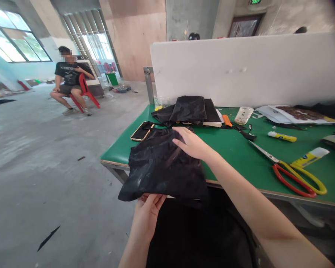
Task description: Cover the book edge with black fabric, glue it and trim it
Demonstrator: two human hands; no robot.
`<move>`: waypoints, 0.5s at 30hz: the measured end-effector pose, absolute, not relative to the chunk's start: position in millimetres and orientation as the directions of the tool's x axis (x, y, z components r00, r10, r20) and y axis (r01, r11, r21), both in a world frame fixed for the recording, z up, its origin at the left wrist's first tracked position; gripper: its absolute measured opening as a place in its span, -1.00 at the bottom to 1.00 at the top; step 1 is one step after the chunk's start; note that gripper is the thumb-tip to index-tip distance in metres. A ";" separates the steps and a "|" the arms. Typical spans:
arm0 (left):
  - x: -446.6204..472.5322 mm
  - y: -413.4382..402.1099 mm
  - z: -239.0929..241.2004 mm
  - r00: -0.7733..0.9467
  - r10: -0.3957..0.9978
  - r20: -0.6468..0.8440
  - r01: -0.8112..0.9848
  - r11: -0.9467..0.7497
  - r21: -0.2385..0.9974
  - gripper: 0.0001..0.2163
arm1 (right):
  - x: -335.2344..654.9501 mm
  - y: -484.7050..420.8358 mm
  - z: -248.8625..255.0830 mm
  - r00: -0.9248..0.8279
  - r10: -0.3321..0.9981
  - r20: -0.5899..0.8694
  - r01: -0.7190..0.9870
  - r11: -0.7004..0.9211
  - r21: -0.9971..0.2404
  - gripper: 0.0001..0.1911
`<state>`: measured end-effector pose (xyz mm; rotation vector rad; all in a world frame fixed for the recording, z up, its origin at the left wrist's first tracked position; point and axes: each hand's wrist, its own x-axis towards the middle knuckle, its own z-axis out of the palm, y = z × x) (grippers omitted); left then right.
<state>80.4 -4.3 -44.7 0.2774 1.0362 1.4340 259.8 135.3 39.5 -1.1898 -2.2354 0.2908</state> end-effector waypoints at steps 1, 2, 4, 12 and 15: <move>80.6 -4.2 -44.5 -0.194 0.886 -0.421 -0.674 0.192 0.713 -0.64 | 251.3 152.5 35.5 -0.449 0.834 0.321 0.735 0.549 -0.397 -0.47; 80.8 -4.0 -44.7 -0.198 0.881 -0.430 -0.676 0.195 0.711 -0.64 | 242.5 168.3 30.2 -0.472 0.838 0.275 0.745 0.546 -0.384 -0.49; 80.9 -3.5 -45.6 -0.208 0.872 -0.443 -0.683 0.195 0.704 -0.66 | 225.7 194.0 17.5 -0.502 0.843 0.193 0.758 0.537 -0.370 -0.50; 80.6 -3.1 -45.4 -0.222 0.853 -0.472 -0.695 0.201 0.691 -0.73 | 186.9 223.3 -15.5 -0.439 0.898 0.006 0.844 0.415 -0.340 -0.13; 80.5 -3.8 -46.5 -0.225 0.857 -0.463 -0.699 0.189 0.690 -0.77 | 176.1 217.0 -23.0 -0.384 0.923 0.020 0.869 0.369 -0.331 -0.01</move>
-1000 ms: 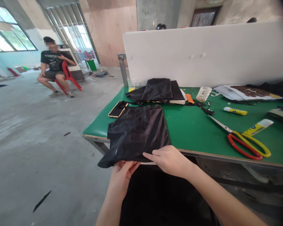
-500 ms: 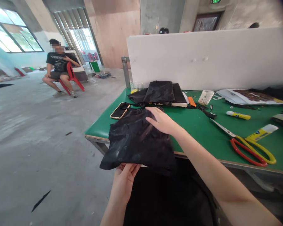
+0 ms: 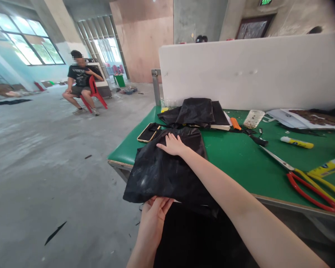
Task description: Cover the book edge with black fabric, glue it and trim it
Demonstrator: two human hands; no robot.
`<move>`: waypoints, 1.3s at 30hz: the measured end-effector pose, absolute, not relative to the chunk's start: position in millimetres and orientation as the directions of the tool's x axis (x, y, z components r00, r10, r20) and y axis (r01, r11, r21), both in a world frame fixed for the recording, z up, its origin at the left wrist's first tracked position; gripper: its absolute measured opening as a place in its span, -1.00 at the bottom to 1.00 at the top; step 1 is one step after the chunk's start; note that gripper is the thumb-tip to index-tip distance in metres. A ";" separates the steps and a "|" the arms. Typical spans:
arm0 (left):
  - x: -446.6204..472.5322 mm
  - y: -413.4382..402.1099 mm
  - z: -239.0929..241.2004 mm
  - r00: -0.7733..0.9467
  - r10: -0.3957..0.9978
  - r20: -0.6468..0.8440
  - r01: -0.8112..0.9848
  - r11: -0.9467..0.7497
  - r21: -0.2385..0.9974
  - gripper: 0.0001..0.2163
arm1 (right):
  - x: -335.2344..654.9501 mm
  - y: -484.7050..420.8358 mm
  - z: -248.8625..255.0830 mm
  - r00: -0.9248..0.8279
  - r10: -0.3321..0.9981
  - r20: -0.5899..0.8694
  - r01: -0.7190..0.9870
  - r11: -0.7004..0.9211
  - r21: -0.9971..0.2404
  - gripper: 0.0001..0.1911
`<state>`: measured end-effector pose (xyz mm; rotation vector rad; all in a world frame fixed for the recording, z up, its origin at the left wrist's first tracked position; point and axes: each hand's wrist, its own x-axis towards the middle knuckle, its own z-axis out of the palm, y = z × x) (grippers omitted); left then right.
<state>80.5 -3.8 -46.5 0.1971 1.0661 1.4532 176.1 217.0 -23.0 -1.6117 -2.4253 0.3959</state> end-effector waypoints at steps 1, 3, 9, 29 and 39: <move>80.7 -4.1 -47.6 -0.228 0.859 -0.459 -0.701 0.182 0.689 -0.80 | 173.0 214.2 -25.6 -0.371 0.928 0.035 0.873 0.362 -0.328 0.00; 81.5 -4.7 -50.6 -0.233 0.860 -0.454 -0.709 0.169 0.685 -0.84 | 168.2 209.2 -30.8 -0.366 0.928 0.067 0.871 0.367 -0.327 0.02; 84.6 -5.4 -59.8 -0.264 0.860 -0.436 -0.700 0.140 0.700 -0.82 | 167.5 206.4 -37.0 -0.411 0.900 0.143 0.821 0.434 -0.370 0.01; 90.4 -5.6 -57.4 -0.248 0.900 -0.358 -0.705 0.086 0.704 -0.69 | 219.7 108.5 -33.8 -0.394 0.896 0.206 0.851 0.440 -0.285 -0.19; 91.0 -7.1 -56.2 -0.215 0.908 -0.361 -0.721 0.102 0.686 -0.69 | 250.4 62.1 31.1 -0.637 0.631 0.443 0.490 0.775 -0.400 -0.64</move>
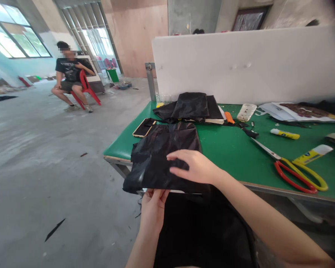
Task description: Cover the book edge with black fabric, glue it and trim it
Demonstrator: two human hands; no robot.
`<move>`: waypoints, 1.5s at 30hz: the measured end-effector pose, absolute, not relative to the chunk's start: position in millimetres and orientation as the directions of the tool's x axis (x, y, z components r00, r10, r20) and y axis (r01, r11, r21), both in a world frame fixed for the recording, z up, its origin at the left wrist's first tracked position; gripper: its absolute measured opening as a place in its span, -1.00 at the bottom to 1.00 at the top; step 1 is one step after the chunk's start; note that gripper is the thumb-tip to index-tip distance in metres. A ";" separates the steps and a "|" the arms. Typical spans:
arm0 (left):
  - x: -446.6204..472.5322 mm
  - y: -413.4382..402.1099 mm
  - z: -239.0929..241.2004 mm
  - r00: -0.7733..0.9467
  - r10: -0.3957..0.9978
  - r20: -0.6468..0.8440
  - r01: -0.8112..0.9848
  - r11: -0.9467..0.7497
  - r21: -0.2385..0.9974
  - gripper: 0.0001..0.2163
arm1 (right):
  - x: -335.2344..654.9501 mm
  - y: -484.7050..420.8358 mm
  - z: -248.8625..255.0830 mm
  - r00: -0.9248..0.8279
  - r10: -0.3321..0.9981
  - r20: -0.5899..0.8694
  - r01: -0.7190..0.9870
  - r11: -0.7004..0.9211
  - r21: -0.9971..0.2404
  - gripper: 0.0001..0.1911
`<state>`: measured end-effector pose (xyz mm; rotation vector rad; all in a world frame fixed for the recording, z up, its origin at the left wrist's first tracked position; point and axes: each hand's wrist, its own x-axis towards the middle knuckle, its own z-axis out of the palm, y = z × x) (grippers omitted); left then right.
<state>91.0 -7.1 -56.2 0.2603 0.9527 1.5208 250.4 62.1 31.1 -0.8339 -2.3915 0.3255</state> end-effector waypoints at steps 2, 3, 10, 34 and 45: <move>89.4 -7.0 -58.0 -0.194 0.916 -0.352 -0.748 0.094 0.657 -0.70 | 262.6 48.1 32.1 -0.736 0.601 0.311 0.513 0.796 -0.321 -0.52; 88.8 -6.9 -59.1 -0.189 0.917 -0.351 -0.758 0.090 0.646 -0.70 | 267.6 42.1 29.9 -0.763 0.588 0.268 0.528 0.807 -0.265 -0.48; 87.5 -7.1 -67.4 -0.184 0.919 -0.349 -0.782 0.078 0.618 -0.77 | 275.0 22.4 6.5 -0.821 0.540 0.185 0.548 0.836 -0.008 -0.51; 65.4 -27.5 -53.4 -0.083 0.897 -0.435 -0.680 0.268 0.683 -0.84 | 257.3 22.5 -11.4 -0.900 0.380 0.212 0.423 0.878 0.222 -0.64; 50.2 -16.1 -53.2 -0.129 0.887 -0.442 -0.632 0.270 0.726 -0.78 | 255.3 21.3 -9.9 -0.914 0.357 0.194 0.400 0.875 0.271 -0.64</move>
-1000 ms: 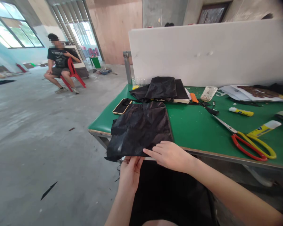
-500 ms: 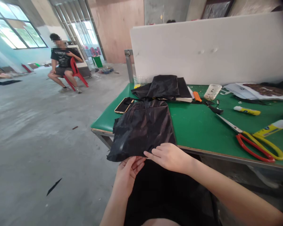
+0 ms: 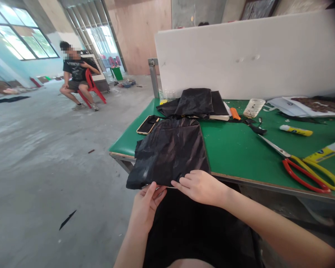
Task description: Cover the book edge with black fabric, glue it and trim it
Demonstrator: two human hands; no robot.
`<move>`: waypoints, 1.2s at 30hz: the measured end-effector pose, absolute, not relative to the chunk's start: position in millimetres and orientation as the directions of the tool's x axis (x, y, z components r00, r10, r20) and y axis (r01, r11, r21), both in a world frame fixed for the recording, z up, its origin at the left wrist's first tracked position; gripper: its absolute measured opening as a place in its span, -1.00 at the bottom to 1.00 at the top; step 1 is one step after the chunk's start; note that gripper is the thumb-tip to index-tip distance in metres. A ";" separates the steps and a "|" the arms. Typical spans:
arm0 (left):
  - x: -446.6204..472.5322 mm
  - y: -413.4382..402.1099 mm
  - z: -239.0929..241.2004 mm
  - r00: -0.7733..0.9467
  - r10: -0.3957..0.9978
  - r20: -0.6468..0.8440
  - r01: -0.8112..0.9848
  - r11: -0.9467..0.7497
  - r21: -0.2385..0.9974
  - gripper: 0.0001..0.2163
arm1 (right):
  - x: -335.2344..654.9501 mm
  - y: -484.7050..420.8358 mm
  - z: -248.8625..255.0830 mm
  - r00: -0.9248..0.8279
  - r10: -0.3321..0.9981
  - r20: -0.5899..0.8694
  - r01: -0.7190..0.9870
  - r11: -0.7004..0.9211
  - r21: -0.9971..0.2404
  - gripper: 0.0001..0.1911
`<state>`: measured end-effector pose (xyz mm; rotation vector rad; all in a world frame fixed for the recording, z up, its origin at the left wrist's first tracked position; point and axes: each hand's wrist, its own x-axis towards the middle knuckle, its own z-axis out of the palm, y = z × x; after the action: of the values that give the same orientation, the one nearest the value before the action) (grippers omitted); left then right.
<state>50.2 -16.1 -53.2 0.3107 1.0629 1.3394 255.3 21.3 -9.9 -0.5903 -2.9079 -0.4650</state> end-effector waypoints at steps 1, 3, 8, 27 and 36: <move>47.7 -14.2 -53.3 -0.123 0.883 -0.452 -0.612 0.291 0.735 -0.77 | 255.2 21.2 -9.7 -0.914 0.358 0.190 0.400 0.874 0.274 -0.64; 43.4 -10.9 -53.2 -0.109 0.878 -0.467 -0.567 0.331 0.754 -0.74 | 255.0 20.9 -9.5 -0.913 0.363 0.187 0.403 0.874 0.272 -0.65; 38.4 -6.9 -51.3 -0.113 0.878 -0.465 -0.516 0.348 0.783 -0.77 | 254.4 19.7 -8.8 -0.910 0.370 0.185 0.409 0.873 0.265 -0.65; 30.1 -5.2 -53.7 -0.015 0.870 -0.493 -0.573 0.397 0.717 -0.86 | 224.2 14.9 -13.1 -0.782 0.577 0.236 0.616 0.773 0.151 -0.63; 30.9 -3.9 -54.3 -0.036 0.862 -0.506 -0.546 0.407 0.732 -0.75 | 188.3 8.0 -17.6 -0.689 0.652 0.315 0.698 0.714 0.048 -0.67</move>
<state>30.9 -3.9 -54.3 0.3573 1.1173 1.1711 188.3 8.0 -17.6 -1.0661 -2.6458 -0.2383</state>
